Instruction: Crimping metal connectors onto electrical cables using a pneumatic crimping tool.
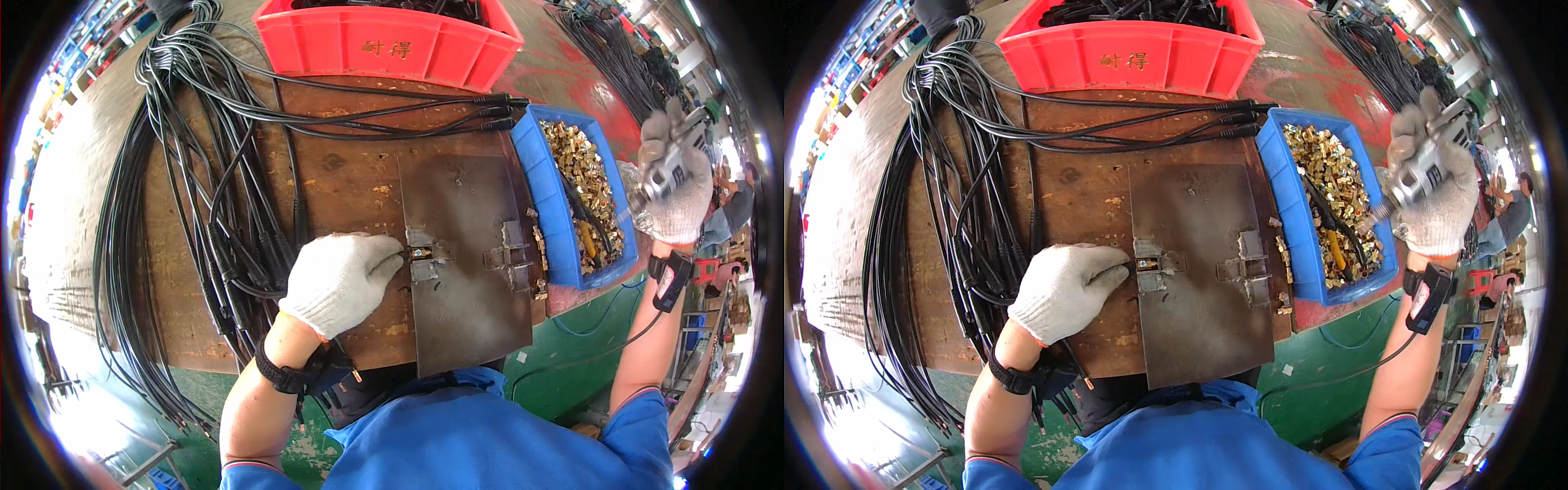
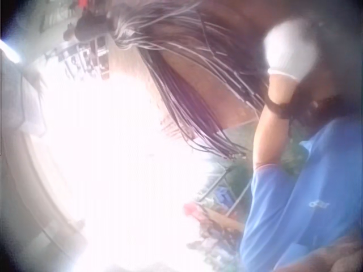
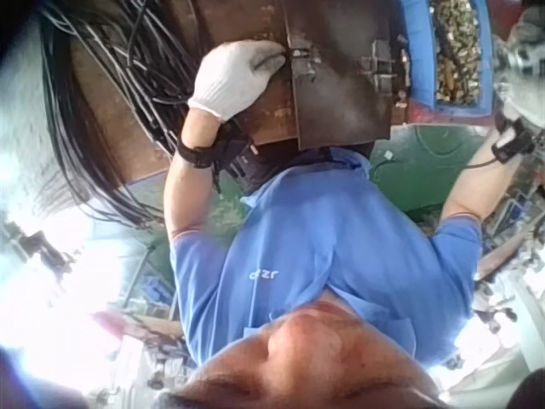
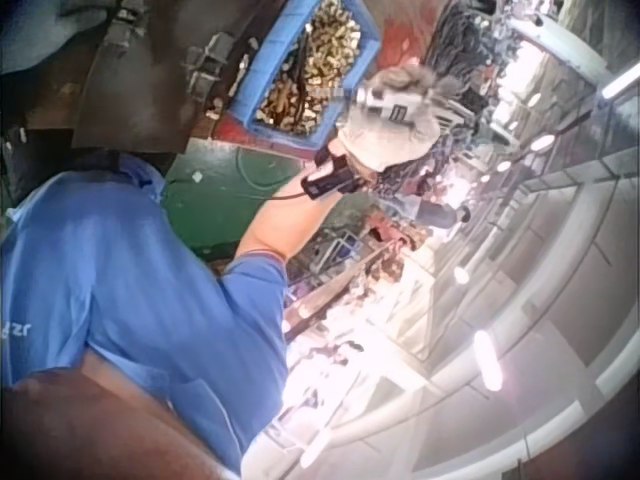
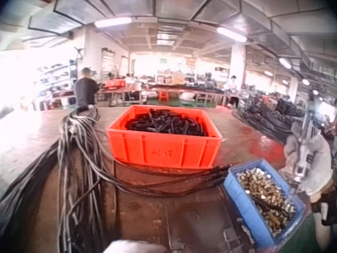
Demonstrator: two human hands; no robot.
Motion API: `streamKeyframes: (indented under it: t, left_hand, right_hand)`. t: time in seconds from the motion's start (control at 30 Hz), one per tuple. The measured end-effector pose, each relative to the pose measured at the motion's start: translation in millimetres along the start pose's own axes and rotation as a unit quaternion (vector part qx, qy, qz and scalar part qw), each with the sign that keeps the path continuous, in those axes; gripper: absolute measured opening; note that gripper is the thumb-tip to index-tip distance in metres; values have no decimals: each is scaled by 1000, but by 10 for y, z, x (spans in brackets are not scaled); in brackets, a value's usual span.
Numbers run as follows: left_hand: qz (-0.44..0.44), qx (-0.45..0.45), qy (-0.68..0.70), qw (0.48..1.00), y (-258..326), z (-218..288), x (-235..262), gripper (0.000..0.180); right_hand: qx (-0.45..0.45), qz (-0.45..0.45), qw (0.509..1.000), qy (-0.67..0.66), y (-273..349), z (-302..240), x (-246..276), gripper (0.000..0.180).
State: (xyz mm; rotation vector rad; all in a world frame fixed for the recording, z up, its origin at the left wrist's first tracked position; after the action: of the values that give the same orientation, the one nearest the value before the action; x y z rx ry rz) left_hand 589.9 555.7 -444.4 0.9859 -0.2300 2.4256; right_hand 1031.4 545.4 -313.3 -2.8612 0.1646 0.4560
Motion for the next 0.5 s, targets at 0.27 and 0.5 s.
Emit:
streamKeyframes:
  t: [0.27,0.5]
  left_hand:
    - [-14,7,-7,1000,-26,-14,-16,26]
    - [-12,5,7,1000,-33,-19,-25,26]
  right_hand:
    - [48,-67,996,21,119,1040,-1689,27]
    - [-59,-109,980,156,454,1405,-1747,46]
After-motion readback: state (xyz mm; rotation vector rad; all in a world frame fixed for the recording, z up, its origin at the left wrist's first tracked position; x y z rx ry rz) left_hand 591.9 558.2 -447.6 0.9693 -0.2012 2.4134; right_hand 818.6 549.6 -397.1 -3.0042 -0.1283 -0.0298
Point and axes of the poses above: each hand's wrist, its own y-axis away from the middle knuckle, its own x-axis out of the back of the hand, z = x × y, the point moved 1 cm from there along -y, towards the middle knuckle, and after that the axes turned 7 degrees about y, right-handed, at the moved point
